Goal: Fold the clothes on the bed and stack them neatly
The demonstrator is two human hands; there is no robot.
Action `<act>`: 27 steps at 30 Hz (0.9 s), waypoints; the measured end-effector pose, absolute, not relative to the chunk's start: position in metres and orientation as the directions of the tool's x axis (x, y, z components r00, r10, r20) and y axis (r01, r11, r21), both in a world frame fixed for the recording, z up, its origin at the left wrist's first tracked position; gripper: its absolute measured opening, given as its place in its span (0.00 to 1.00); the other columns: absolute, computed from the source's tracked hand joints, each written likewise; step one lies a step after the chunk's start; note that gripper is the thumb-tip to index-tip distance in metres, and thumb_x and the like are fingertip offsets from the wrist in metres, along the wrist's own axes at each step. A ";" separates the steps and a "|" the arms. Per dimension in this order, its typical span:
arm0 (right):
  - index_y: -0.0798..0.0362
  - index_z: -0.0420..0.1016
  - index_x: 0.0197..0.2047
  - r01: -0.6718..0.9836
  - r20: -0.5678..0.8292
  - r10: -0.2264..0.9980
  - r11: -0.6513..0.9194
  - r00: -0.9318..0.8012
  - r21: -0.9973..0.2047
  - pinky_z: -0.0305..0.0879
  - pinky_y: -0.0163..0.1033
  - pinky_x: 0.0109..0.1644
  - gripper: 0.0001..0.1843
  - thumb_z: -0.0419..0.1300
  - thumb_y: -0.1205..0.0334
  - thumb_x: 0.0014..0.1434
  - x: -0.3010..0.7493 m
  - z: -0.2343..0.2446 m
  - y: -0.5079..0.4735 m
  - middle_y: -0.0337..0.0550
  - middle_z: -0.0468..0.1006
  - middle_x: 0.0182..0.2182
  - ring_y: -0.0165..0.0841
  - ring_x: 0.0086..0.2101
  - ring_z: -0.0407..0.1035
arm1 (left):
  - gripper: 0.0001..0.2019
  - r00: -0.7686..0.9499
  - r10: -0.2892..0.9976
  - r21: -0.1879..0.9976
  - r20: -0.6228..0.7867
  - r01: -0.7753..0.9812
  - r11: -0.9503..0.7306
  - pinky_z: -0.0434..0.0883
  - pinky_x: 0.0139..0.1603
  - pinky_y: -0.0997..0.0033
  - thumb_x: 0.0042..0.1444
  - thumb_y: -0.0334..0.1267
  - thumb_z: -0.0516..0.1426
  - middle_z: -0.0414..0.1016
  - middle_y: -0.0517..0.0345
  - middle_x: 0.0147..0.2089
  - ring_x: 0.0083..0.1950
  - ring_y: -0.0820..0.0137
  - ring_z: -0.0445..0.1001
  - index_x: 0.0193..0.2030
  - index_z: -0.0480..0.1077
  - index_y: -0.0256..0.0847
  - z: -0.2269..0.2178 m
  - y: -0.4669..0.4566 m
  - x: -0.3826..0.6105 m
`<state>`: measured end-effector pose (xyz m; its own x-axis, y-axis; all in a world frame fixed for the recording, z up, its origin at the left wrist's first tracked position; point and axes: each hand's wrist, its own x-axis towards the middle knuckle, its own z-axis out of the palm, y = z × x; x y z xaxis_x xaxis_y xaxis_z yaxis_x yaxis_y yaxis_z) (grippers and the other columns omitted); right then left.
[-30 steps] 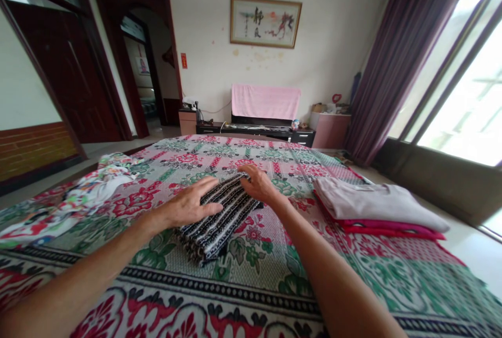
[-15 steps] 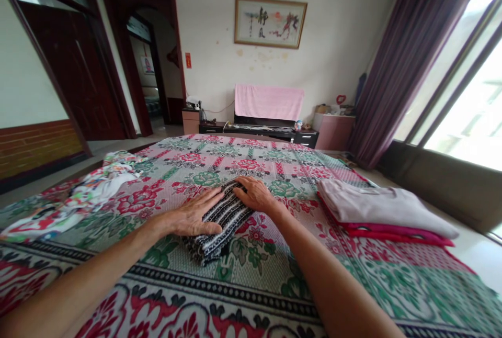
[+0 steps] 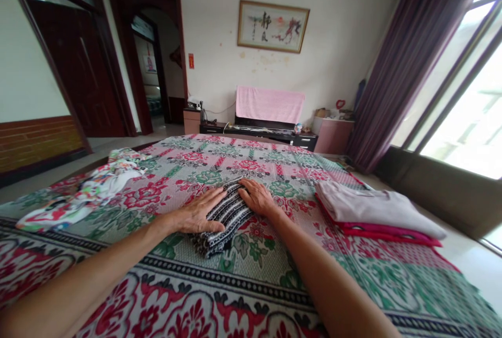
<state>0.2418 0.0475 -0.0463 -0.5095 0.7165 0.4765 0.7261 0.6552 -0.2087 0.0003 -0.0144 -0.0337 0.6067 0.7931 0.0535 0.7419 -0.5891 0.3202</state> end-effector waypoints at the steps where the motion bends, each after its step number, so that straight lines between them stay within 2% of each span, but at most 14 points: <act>1: 0.53 0.65 0.57 0.734 0.479 0.719 0.649 -0.504 -0.202 0.57 0.45 0.60 0.21 0.44 0.56 0.66 0.241 -0.047 0.047 0.47 0.69 0.56 0.36 0.55 0.63 | 0.51 0.608 0.791 0.316 0.069 0.738 -0.596 0.44 0.69 0.50 0.47 0.70 0.47 0.33 0.47 0.73 0.72 0.53 0.34 0.71 0.38 0.41 -0.035 -0.015 0.001; 4: 0.52 0.65 0.57 0.756 0.492 0.720 0.631 -0.489 -0.173 0.57 0.45 0.59 0.20 0.44 0.57 0.65 0.238 -0.047 0.043 0.46 0.70 0.55 0.36 0.55 0.62 | 0.50 0.603 0.784 0.306 0.150 0.725 -0.617 0.45 0.69 0.51 0.48 0.70 0.48 0.38 0.43 0.72 0.71 0.53 0.39 0.70 0.43 0.37 -0.036 -0.018 0.002; 8: 0.53 0.69 0.52 0.829 0.574 0.723 0.544 -0.384 -0.130 0.58 0.48 0.57 0.17 0.49 0.59 0.63 0.234 -0.036 0.030 0.49 0.70 0.54 0.40 0.54 0.62 | 0.44 0.557 0.743 0.253 0.370 0.709 -0.658 0.52 0.67 0.53 0.47 0.66 0.53 0.49 0.40 0.70 0.69 0.53 0.50 0.64 0.58 0.35 -0.036 -0.027 0.004; 11: 0.53 0.71 0.47 0.835 0.630 0.703 0.529 -0.330 -0.151 0.59 0.47 0.55 0.14 0.50 0.64 0.60 0.245 -0.026 0.016 0.50 0.73 0.49 0.39 0.50 0.64 | 0.32 0.547 0.640 0.174 0.539 0.672 -0.720 0.58 0.64 0.54 0.51 0.58 0.56 0.61 0.40 0.64 0.64 0.54 0.59 0.55 0.69 0.35 -0.030 -0.040 0.004; 13: 0.53 0.72 0.44 0.810 0.613 0.704 0.560 -0.358 -0.171 0.60 0.45 0.54 0.15 0.49 0.69 0.56 0.259 -0.024 0.009 0.48 0.75 0.45 0.37 0.46 0.66 | 0.21 0.559 0.581 0.148 0.591 0.633 -0.760 0.64 0.59 0.59 0.54 0.52 0.56 0.71 0.44 0.55 0.56 0.59 0.68 0.46 0.74 0.37 -0.025 -0.050 0.001; 15: 0.52 0.72 0.44 0.773 0.581 0.702 0.606 -0.412 -0.185 0.61 0.45 0.55 0.20 0.49 0.74 0.51 0.274 -0.029 0.005 0.47 0.75 0.44 0.36 0.46 0.67 | 0.17 0.580 0.557 0.157 0.595 0.595 -0.788 0.68 0.53 0.63 0.55 0.50 0.55 0.75 0.49 0.45 0.47 0.65 0.72 0.38 0.75 0.39 -0.023 -0.061 -0.004; 17: 0.53 0.72 0.45 0.724 0.578 0.677 0.659 -0.455 -0.202 0.60 0.46 0.57 0.25 0.48 0.76 0.45 0.287 -0.039 0.004 0.47 0.75 0.46 0.37 0.49 0.66 | 0.18 0.609 0.548 0.166 0.573 0.568 -0.806 0.69 0.50 0.64 0.53 0.52 0.57 0.75 0.51 0.42 0.44 0.66 0.72 0.38 0.75 0.39 -0.025 -0.070 -0.009; 21: 0.54 0.69 0.50 0.664 0.616 0.651 0.701 -0.445 -0.260 0.58 0.49 0.61 0.33 0.48 0.78 0.40 0.297 -0.059 0.007 0.50 0.71 0.53 0.37 0.55 0.63 | 0.27 0.657 0.548 0.141 0.518 0.567 -0.812 0.66 0.56 0.60 0.45 0.52 0.62 0.71 0.48 0.52 0.53 0.60 0.68 0.49 0.71 0.39 -0.040 -0.078 -0.017; 27: 0.56 0.69 0.53 0.654 0.576 0.691 0.683 -0.437 -0.324 0.56 0.49 0.63 0.32 0.48 0.78 0.43 0.300 -0.059 0.006 0.52 0.68 0.56 0.37 0.57 0.61 | 0.20 0.706 0.549 0.115 0.448 0.563 -0.818 0.64 0.59 0.61 0.49 0.35 0.59 0.69 0.50 0.53 0.55 0.62 0.66 0.51 0.68 0.40 -0.037 -0.079 -0.015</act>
<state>0.2998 0.0062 -0.0587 -0.4368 0.6910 0.5759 0.6543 0.6834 -0.3237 -0.0150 -0.0788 -0.0369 0.7056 0.5490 0.4481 0.5633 -0.8181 0.1154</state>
